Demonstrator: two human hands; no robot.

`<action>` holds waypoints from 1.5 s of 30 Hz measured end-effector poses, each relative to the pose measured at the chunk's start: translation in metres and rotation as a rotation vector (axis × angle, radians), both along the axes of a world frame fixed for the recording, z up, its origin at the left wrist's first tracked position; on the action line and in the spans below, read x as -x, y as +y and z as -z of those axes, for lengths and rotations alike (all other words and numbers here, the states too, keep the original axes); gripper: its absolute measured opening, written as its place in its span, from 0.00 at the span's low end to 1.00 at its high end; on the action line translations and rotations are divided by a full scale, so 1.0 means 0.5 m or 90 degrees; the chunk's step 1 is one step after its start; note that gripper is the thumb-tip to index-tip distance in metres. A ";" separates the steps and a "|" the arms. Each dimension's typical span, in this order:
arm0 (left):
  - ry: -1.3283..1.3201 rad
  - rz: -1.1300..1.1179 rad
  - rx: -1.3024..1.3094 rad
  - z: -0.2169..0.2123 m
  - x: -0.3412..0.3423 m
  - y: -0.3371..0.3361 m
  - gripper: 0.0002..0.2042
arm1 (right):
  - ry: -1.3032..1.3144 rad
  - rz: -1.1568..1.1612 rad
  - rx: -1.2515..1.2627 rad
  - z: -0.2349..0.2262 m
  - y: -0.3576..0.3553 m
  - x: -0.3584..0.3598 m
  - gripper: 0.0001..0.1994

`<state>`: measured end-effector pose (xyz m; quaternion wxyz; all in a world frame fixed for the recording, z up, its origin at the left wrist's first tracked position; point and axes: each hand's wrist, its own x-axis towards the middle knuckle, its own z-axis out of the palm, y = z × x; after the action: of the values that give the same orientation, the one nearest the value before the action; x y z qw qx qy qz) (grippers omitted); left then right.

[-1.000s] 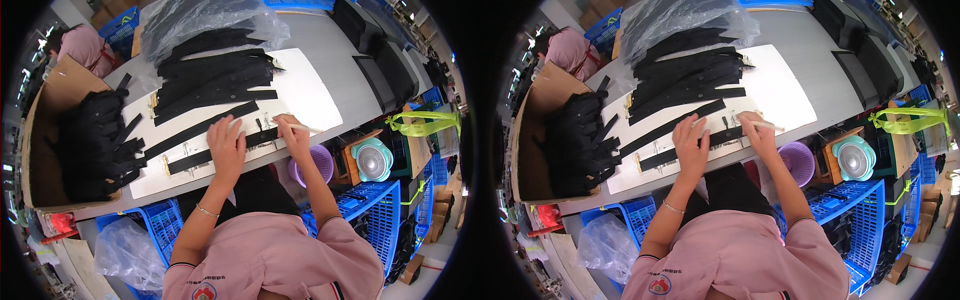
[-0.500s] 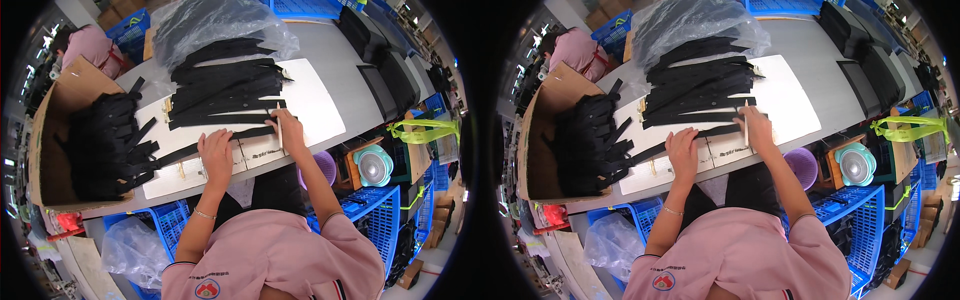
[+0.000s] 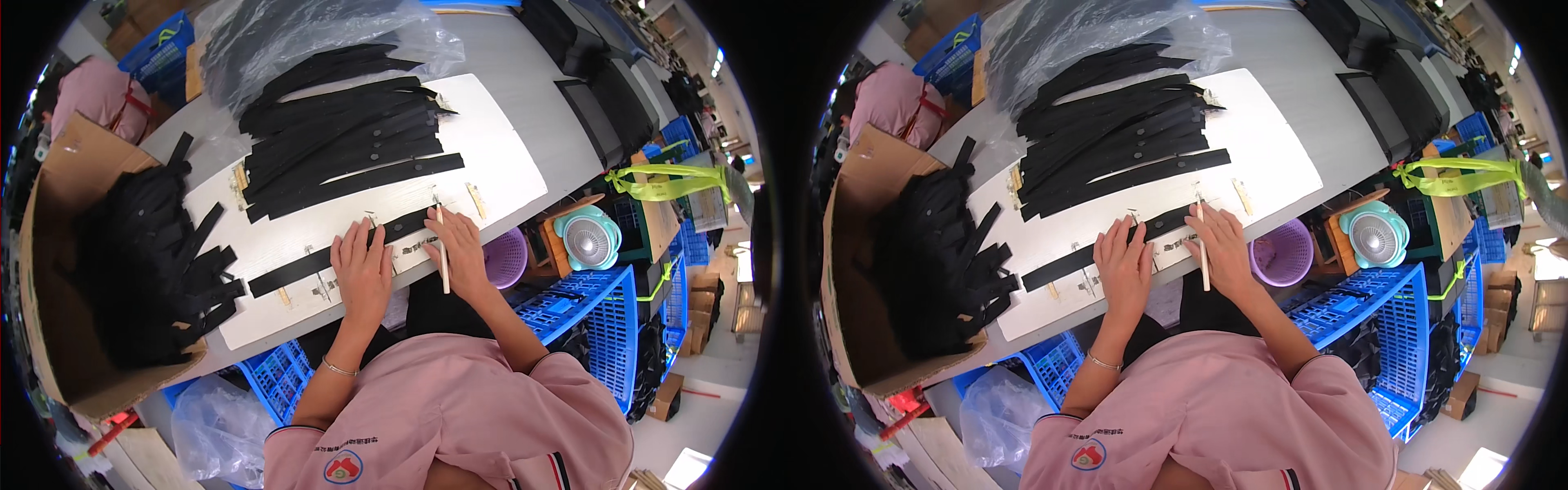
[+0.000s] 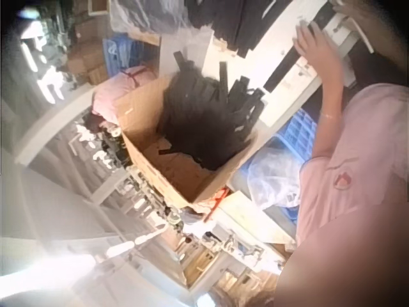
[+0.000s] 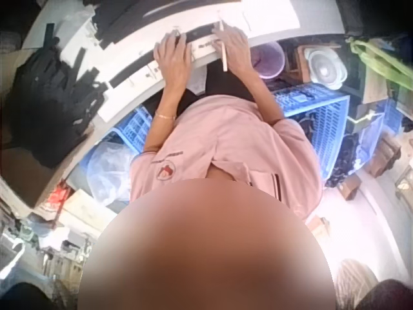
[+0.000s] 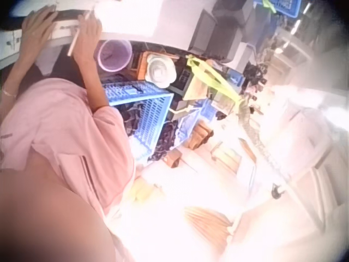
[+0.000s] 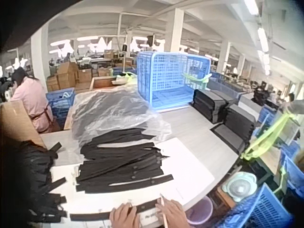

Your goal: The person is sorting and aligning black zippers on a white board with markings, using a small stick for precision.

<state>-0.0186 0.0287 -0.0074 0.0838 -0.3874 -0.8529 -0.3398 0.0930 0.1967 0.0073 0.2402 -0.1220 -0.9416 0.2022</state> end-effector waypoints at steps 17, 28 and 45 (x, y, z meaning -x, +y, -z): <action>-0.209 0.126 -0.038 -0.046 0.040 0.112 0.17 | -0.017 0.056 -0.066 0.034 -0.003 -0.022 0.24; -0.700 0.124 -0.050 -0.101 0.059 0.138 0.27 | 0.064 -0.008 -0.036 0.070 0.051 -0.029 0.23; -0.705 0.035 0.118 -0.152 0.107 -0.016 0.21 | 0.041 0.048 -0.073 0.058 0.053 -0.041 0.22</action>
<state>-0.0719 0.0207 0.0688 -0.4200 -0.1787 -0.7853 -0.4183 0.1135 0.2233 -0.0217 0.2846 -0.1368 -0.9381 0.1423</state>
